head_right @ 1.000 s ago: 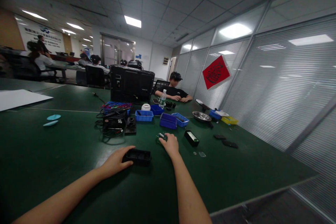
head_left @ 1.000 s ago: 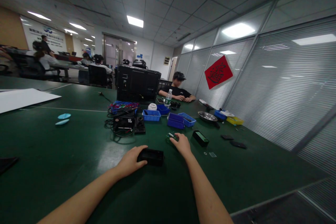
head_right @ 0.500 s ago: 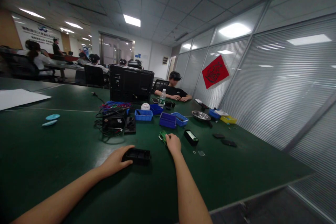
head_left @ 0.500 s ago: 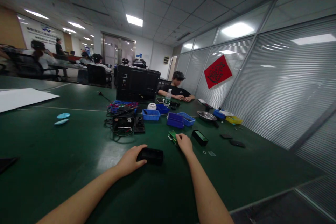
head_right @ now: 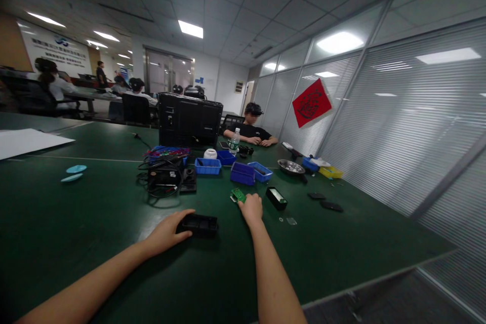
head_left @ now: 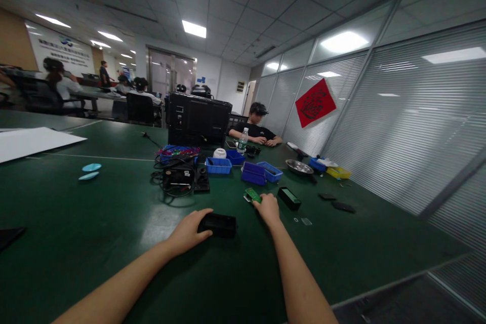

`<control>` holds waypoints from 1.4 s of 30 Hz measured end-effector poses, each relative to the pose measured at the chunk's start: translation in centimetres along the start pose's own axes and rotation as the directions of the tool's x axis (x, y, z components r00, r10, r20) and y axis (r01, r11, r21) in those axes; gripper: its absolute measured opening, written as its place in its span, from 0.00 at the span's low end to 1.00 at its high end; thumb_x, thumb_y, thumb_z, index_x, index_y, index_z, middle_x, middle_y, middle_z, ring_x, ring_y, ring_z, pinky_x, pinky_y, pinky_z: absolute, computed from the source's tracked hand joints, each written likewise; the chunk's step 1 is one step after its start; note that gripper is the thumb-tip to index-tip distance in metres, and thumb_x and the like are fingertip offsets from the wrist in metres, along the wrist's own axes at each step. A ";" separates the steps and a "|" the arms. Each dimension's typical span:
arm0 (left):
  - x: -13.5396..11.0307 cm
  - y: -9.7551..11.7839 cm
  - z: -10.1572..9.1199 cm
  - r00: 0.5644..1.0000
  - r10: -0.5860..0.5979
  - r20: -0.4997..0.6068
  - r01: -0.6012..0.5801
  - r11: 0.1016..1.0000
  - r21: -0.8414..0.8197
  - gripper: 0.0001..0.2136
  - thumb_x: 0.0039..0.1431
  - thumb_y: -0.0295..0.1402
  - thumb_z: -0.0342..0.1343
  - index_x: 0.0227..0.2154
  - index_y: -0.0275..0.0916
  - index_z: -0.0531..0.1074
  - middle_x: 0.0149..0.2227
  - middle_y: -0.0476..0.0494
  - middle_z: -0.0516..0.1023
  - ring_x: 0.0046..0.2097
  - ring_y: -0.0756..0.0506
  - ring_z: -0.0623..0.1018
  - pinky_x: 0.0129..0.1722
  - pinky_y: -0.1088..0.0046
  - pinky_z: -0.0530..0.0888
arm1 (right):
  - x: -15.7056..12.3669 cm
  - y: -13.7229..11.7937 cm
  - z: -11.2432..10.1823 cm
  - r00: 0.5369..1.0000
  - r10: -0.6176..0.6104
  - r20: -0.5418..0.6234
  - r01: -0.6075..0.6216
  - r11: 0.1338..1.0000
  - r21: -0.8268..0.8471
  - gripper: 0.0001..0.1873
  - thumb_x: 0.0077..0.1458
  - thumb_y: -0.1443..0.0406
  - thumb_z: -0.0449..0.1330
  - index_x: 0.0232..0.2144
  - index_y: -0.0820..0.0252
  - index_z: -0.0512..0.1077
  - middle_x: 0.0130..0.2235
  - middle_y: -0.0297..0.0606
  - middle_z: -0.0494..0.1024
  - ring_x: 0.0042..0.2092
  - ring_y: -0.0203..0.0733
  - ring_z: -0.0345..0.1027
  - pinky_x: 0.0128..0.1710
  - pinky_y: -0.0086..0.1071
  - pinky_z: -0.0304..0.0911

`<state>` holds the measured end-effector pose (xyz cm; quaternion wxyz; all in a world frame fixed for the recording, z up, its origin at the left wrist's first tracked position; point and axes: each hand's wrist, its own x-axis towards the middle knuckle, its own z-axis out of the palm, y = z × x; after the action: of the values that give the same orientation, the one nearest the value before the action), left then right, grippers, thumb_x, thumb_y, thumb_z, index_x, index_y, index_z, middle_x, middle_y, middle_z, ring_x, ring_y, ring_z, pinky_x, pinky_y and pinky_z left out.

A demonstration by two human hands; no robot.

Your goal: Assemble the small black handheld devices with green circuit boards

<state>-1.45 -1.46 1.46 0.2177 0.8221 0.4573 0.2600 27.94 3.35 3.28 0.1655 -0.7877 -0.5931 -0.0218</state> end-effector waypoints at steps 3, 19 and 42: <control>0.1 -0.2 0.1 1.000 -0.020 0.000 0.020 1.000 -0.012 0.30 0.45 0.37 0.55 0.53 0.43 0.56 0.46 0.43 0.70 0.47 0.43 0.70 0.46 0.68 0.64 | 0.1 0.0 0.0 1.000 -0.006 0.012 0.006 1.000 0.026 0.21 0.45 0.57 0.58 0.39 0.64 0.72 0.41 0.49 0.69 0.44 0.49 0.63 0.41 0.34 0.56; 0.3 0.1 0.1 0.997 -0.076 -0.028 0.075 0.997 -0.009 0.24 0.44 0.35 0.57 0.46 0.42 0.62 0.42 0.45 0.72 0.44 0.45 0.71 0.44 0.71 0.64 | -3.5 -4.6 -2.2 0.838 -0.533 0.112 -0.074 0.092 0.993 0.21 0.39 0.61 0.64 0.39 0.63 0.71 0.37 0.41 0.73 0.38 0.42 0.67 0.41 0.37 0.60; 0.4 0.5 -0.2 0.995 -0.097 -0.030 0.098 0.995 0.028 0.22 0.43 0.36 0.57 0.45 0.42 0.63 0.40 0.46 0.72 0.43 0.44 0.70 0.41 0.72 0.64 | -4.6 -5.9 -3.3 0.756 -0.636 0.155 0.264 0.513 0.816 0.18 0.40 0.63 0.63 0.37 0.58 0.72 0.32 0.31 0.60 0.30 0.32 0.56 0.30 0.27 0.55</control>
<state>-1.10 -1.38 2.04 0.2116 0.7981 0.5035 0.2542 21.53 -0.48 6.73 0.3265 -0.4394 -0.7556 0.3597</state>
